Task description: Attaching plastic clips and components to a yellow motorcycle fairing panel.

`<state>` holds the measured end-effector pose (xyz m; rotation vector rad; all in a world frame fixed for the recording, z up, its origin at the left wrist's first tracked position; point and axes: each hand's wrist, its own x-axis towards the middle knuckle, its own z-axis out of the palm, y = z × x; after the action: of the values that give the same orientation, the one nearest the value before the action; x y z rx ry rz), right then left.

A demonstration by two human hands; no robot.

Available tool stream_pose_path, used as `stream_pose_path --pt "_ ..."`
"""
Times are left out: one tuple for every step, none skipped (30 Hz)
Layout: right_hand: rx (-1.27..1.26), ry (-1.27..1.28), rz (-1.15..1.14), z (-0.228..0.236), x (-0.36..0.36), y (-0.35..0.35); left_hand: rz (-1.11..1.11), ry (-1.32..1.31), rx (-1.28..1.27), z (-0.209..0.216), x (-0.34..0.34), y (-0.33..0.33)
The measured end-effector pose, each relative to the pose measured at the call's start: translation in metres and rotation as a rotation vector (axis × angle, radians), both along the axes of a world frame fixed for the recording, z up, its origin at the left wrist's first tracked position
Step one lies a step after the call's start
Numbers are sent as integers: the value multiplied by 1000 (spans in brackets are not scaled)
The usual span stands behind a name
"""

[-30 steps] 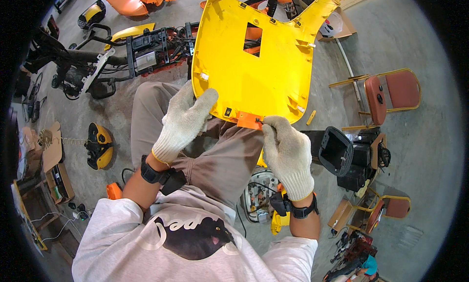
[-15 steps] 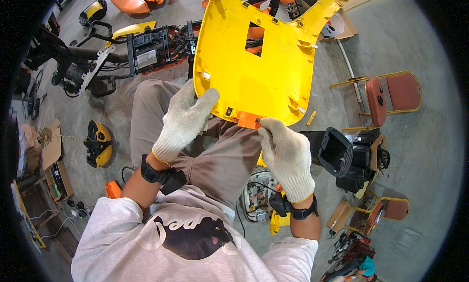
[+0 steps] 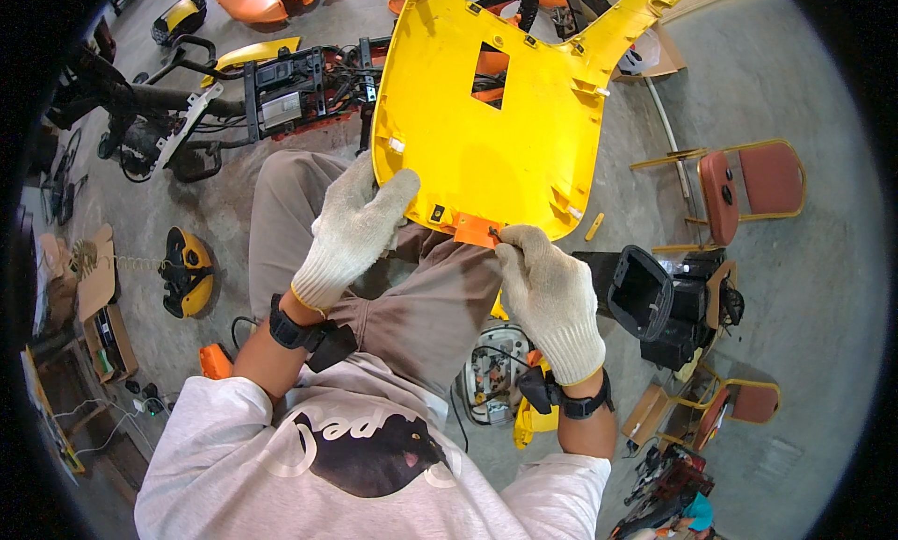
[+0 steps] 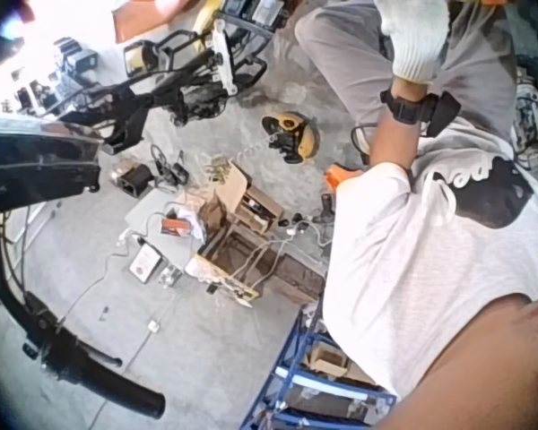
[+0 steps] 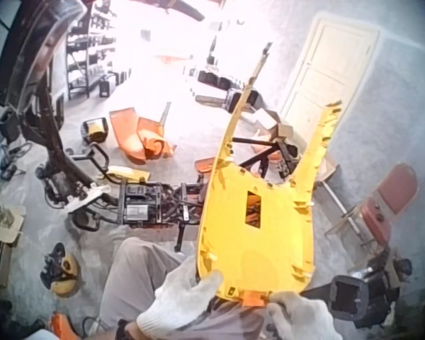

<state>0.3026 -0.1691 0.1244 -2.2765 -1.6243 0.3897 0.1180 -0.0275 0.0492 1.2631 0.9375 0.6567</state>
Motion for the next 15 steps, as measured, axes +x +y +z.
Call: stream_pose_path --pt "1 -2 3 0 0 0 -9 21 -22 1 -1 0" --pt "-4 3 -1 0 0 0 -19 41 -44 1 -2 0" --pt "5 -14 12 0 0 0 -22 43 -45 1 -2 0" --pt "9 -25 18 -1 0 0 -25 44 -46 1 -2 1" --pt "16 -27 23 -1 0 0 -29 45 -47 1 -2 1" --pt "8 -51 26 -1 0 0 -19 32 -31 1 -1 1" --pt "4 -67 27 -2 -1 0 -10 19 -15 1 -1 2" --pt "-1 -83 29 -2 -1 0 -5 31 -13 1 0 2" --pt "-2 -107 30 -2 -1 0 0 5 -3 2 0 1" --pt "-2 -131 31 -3 -2 0 0 3 -7 2 0 1" --pt "-3 -154 31 -3 -2 0 1 11 -16 3 -1 0" --pt "-5 -154 26 -4 -2 1 1 9 -23 5 -1 0" --pt "-8 -153 21 -5 -2 1 3 17 -34 6 -1 -1" --pt "-10 -152 17 -6 -2 1 4 24 -46 7 -1 -1" --pt "-11 -170 22 -7 -2 2 -8 32 -53 8 -2 -1"
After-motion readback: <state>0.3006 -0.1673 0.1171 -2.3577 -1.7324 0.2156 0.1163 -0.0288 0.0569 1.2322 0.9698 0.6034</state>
